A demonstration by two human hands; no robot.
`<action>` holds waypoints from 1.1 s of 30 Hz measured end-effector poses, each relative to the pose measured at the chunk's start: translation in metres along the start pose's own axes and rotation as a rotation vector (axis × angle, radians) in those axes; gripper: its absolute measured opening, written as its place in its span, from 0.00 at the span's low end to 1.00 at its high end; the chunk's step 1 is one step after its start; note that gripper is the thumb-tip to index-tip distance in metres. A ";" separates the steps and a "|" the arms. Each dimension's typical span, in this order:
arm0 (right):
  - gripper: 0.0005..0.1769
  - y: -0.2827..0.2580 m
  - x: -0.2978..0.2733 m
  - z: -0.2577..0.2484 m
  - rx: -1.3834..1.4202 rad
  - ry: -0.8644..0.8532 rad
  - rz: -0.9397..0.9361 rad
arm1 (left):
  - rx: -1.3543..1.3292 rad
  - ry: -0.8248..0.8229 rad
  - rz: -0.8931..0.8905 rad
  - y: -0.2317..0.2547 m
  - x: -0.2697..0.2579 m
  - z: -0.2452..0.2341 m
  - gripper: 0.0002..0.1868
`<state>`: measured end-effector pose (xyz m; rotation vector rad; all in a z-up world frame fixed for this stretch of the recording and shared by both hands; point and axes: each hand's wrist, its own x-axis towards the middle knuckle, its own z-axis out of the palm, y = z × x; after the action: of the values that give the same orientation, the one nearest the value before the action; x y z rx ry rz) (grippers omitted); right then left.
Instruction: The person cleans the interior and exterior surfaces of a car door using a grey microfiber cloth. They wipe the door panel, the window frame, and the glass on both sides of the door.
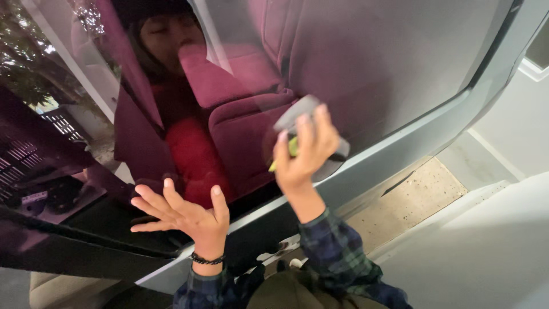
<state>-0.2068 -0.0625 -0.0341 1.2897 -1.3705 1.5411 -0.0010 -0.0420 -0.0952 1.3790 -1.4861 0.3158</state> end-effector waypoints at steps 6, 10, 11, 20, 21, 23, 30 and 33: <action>0.25 0.022 -0.016 -0.004 0.063 -0.056 -0.161 | 0.044 0.007 -0.013 -0.006 0.000 0.002 0.43; 0.24 0.065 -0.019 -0.008 0.000 -0.004 -0.101 | 0.046 -0.019 0.028 -0.010 0.001 -0.003 0.43; 0.23 0.079 -0.020 -0.009 -0.019 0.008 -0.079 | 0.045 -0.027 0.026 -0.010 0.000 -0.003 0.43; 0.24 0.130 -0.035 -0.022 -0.161 0.058 0.239 | 0.056 -0.082 0.033 -0.004 0.004 -0.001 0.48; 0.24 0.121 -0.040 -0.022 -0.138 0.049 0.221 | 0.058 -0.085 0.035 -0.003 0.004 -0.001 0.48; 0.25 0.094 -0.052 -0.019 -0.089 0.032 0.186 | 0.053 -0.094 0.037 -0.001 0.003 -0.002 0.48; 0.28 -0.006 -0.105 -0.022 0.114 -0.189 -0.020 | -0.004 -0.135 0.073 0.000 0.003 -0.012 0.46; 0.30 -0.012 -0.119 -0.024 0.160 -0.248 -0.079 | -0.096 -0.159 0.074 0.001 0.004 -0.019 0.42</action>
<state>-0.1694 -0.0234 -0.1436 1.6604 -1.3482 1.5002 0.0085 -0.0295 -0.0839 1.2990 -1.6640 0.1816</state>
